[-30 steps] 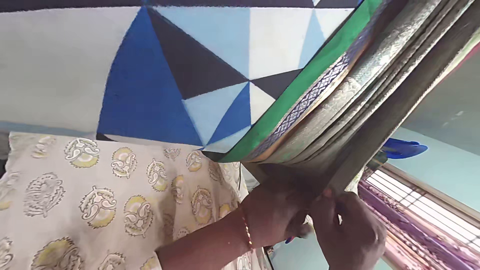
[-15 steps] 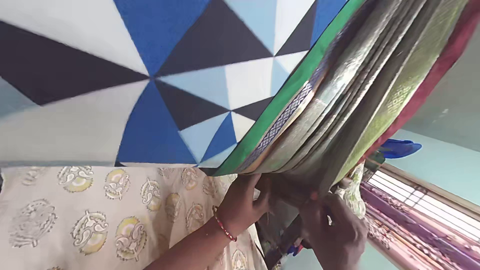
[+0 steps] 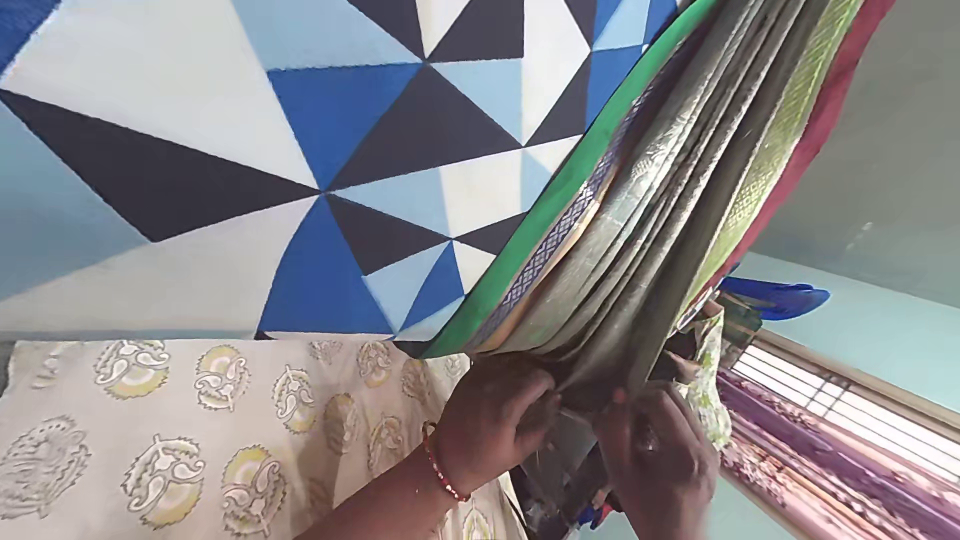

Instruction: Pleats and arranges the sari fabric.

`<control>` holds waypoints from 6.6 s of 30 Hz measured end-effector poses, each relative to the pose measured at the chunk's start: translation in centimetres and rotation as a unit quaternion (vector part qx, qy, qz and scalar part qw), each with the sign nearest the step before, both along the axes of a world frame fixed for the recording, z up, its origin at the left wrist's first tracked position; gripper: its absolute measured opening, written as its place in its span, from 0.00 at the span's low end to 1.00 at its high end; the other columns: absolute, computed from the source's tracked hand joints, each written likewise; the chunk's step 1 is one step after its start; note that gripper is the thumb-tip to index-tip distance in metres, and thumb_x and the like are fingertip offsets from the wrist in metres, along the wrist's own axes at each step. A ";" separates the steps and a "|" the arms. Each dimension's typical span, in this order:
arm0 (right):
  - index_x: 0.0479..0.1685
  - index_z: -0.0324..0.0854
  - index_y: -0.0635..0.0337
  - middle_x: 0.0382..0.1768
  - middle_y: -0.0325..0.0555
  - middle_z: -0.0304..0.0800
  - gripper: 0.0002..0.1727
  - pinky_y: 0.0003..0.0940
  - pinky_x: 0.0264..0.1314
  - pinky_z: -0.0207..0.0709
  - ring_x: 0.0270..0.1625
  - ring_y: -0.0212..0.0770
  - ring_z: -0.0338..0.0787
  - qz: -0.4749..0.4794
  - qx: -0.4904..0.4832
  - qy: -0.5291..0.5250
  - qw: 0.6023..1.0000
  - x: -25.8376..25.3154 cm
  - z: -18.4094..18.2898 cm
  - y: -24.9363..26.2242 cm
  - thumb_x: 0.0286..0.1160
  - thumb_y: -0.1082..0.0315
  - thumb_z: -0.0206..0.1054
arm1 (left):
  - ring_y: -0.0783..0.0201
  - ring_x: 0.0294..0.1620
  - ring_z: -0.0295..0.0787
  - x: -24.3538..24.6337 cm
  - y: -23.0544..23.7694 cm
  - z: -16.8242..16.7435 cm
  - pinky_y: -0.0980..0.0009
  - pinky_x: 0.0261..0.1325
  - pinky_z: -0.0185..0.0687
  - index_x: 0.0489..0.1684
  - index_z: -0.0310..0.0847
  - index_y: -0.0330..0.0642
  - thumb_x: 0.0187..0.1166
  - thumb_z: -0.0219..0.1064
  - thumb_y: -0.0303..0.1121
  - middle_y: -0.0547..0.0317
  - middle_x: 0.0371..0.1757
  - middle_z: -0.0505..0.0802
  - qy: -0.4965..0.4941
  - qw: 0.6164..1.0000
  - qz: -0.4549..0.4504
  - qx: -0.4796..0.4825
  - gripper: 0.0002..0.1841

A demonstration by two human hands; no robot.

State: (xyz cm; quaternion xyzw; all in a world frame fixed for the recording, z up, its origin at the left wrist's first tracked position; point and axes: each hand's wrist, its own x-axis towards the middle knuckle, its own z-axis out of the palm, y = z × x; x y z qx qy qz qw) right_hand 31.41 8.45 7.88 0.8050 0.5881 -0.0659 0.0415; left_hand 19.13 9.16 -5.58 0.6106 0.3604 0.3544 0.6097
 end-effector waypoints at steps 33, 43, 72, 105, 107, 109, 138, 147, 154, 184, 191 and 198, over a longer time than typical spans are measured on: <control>0.19 0.76 0.60 0.23 0.44 0.78 0.16 0.13 0.30 0.70 0.26 0.27 0.77 -0.003 0.011 0.006 1.000 0.8 1.8 -0.1 0.74 0.62 0.61 | 0.53 0.15 0.83 0.4 4.8 4.5 0.57 0.18 0.75 0.14 0.78 0.36 0.80 0.61 0.44 0.51 0.12 0.80 0.097 0.984 -0.123 -0.089 0.24; 0.20 0.75 0.60 0.20 0.40 0.74 0.17 0.10 0.26 0.65 0.22 0.21 0.72 -0.012 0.021 0.001 1.000 0.8 1.5 -0.6 0.76 0.60 0.61 | 0.61 0.10 0.77 2.0 2.8 3.3 0.67 0.13 0.66 0.06 0.72 0.43 0.78 0.62 0.42 0.58 0.09 0.76 0.077 0.997 0.009 0.030 0.24; 0.24 0.77 0.58 0.23 0.42 0.76 0.18 0.15 0.31 0.71 0.27 0.28 0.79 0.029 -0.025 0.014 0.999 -1.7 -0.7 0.6 0.83 0.60 0.57 | 0.58 0.20 0.88 0.0 2.9 2.1 0.66 0.24 0.84 0.33 0.85 0.36 0.72 0.65 0.30 0.52 0.21 0.87 -0.046 0.993 -0.101 0.037 0.06; 0.16 0.75 0.53 0.14 0.28 0.71 0.21 0.12 0.18 0.63 0.16 0.15 0.70 -0.049 -0.119 0.139 0.982 -0.9 0.4 2.6 0.81 0.56 0.58 | 0.57 0.30 0.93 -0.5 1.1 2.4 0.68 0.34 0.87 0.50 0.89 0.33 0.77 0.60 0.27 0.52 0.34 0.94 0.031 0.988 -0.038 0.146 0.14; 0.16 0.74 0.53 0.13 0.29 0.70 0.19 0.12 0.19 0.63 0.17 0.15 0.70 -0.039 -0.126 0.105 0.986 -0.9 0.7 2.7 0.79 0.59 0.56 | 0.56 0.35 0.95 -0.4 0.8 2.5 0.68 0.40 0.89 0.55 0.88 0.33 0.75 0.60 0.26 0.50 0.38 0.95 0.015 0.989 -0.047 0.138 0.15; 0.19 0.77 0.56 0.15 0.32 0.73 0.19 0.12 0.21 0.67 0.19 0.17 0.74 -0.023 -0.133 0.076 0.988 -0.7 1.3 2.5 0.80 0.60 0.55 | 0.55 0.43 0.95 -0.4 0.5 2.4 0.67 0.49 0.89 0.56 0.88 0.34 0.76 0.61 0.28 0.49 0.44 0.95 -0.025 0.991 -0.055 0.116 0.15; 0.19 0.76 0.56 0.15 0.33 0.73 0.19 0.09 0.22 0.64 0.19 0.15 0.71 -0.014 -0.086 0.089 0.992 0.0 1.7 1.4 0.79 0.58 0.56 | 0.56 0.47 0.94 -2.8 1.0 2.6 0.56 0.51 0.86 0.38 0.92 0.43 0.75 0.50 0.65 0.56 0.39 0.96 0.104 0.988 -0.100 0.060 0.34; 0.17 0.76 0.56 0.15 0.34 0.72 0.17 0.11 0.22 0.64 0.18 0.18 0.71 -0.002 -0.088 0.060 0.994 -0.5 1.4 1.8 0.75 0.60 0.57 | 0.57 0.29 0.95 -0.6 5.1 3.8 0.64 0.29 0.88 0.46 0.93 0.40 0.81 0.63 0.43 0.55 0.31 0.95 0.130 0.988 -0.016 0.077 0.17; 0.20 0.82 0.62 0.16 0.44 0.80 0.16 0.24 0.24 0.73 0.20 0.32 0.80 -0.011 -0.115 0.044 0.992 -1.2 1.9 2.4 0.74 0.65 0.60 | 0.59 0.13 0.84 0.9 5.7 4.2 0.62 0.11 0.73 0.16 0.86 0.46 0.56 0.76 0.37 0.59 0.13 0.83 0.214 0.968 -0.029 0.129 0.08; 0.17 0.75 0.54 0.16 0.38 0.75 0.17 0.20 0.19 0.67 0.17 0.28 0.75 0.074 -0.090 0.010 0.993 -1.7 0.1 2.8 0.76 0.61 0.56 | 0.61 0.26 0.93 -1.4 4.7 2.7 0.68 0.30 0.87 0.34 0.90 0.40 0.70 0.67 0.29 0.55 0.26 0.93 -0.018 0.999 -0.025 0.028 0.06; 0.21 0.77 0.55 0.19 0.39 0.76 0.18 0.18 0.23 0.70 0.21 0.28 0.77 0.082 -0.116 0.028 0.989 -1.9 0.2 3.1 0.80 0.61 0.54 | 0.61 0.22 0.90 -1.6 3.8 2.8 0.68 0.27 0.85 0.47 0.90 0.40 0.75 0.64 0.33 0.57 0.26 0.93 0.006 0.999 -0.011 0.033 0.11; 0.25 0.77 0.55 0.21 0.39 0.75 0.17 0.18 0.25 0.72 0.23 0.29 0.77 0.082 -0.132 0.055 0.986 -1.8 0.3 3.2 0.82 0.61 0.52 | 0.66 0.31 0.93 -1.8 2.5 3.0 0.74 0.37 0.87 0.43 0.91 0.40 0.78 0.64 0.32 0.58 0.32 0.96 -0.014 1.000 0.021 0.003 0.10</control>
